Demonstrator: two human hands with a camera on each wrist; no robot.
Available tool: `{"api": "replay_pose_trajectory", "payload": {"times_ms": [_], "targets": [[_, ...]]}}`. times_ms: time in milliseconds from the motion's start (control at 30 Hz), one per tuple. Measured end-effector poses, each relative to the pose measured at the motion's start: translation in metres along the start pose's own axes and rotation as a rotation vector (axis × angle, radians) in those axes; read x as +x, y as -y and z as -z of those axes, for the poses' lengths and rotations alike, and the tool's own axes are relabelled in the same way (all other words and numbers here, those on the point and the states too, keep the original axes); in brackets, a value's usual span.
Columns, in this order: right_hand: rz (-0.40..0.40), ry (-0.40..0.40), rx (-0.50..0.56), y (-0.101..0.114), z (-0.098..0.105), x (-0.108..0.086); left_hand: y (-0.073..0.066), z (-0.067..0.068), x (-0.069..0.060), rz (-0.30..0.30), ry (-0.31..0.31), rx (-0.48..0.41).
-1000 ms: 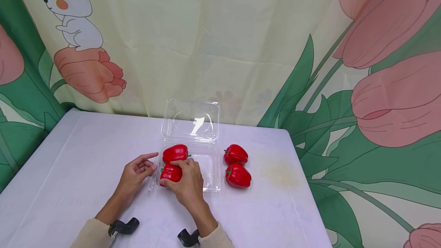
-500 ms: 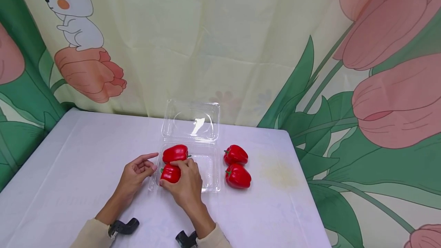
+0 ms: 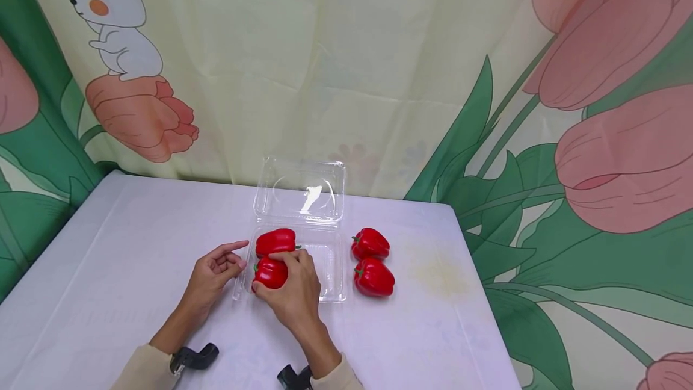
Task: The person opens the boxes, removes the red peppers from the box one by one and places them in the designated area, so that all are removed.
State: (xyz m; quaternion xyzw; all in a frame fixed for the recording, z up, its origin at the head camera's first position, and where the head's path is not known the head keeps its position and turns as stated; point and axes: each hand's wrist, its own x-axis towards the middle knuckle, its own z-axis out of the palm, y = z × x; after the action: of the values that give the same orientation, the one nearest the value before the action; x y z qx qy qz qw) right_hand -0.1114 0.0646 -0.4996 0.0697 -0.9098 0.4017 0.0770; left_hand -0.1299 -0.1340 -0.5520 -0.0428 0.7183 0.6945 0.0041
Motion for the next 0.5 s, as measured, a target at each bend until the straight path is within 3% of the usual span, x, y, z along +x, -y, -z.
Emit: {"api": "replay_pose_trajectory", "payload": {"times_ms": [500], "targets": [[0.006,-0.011,0.052,0.008,0.017,-0.002,0.001,0.001,0.000,-0.005,0.000,0.001]]}}
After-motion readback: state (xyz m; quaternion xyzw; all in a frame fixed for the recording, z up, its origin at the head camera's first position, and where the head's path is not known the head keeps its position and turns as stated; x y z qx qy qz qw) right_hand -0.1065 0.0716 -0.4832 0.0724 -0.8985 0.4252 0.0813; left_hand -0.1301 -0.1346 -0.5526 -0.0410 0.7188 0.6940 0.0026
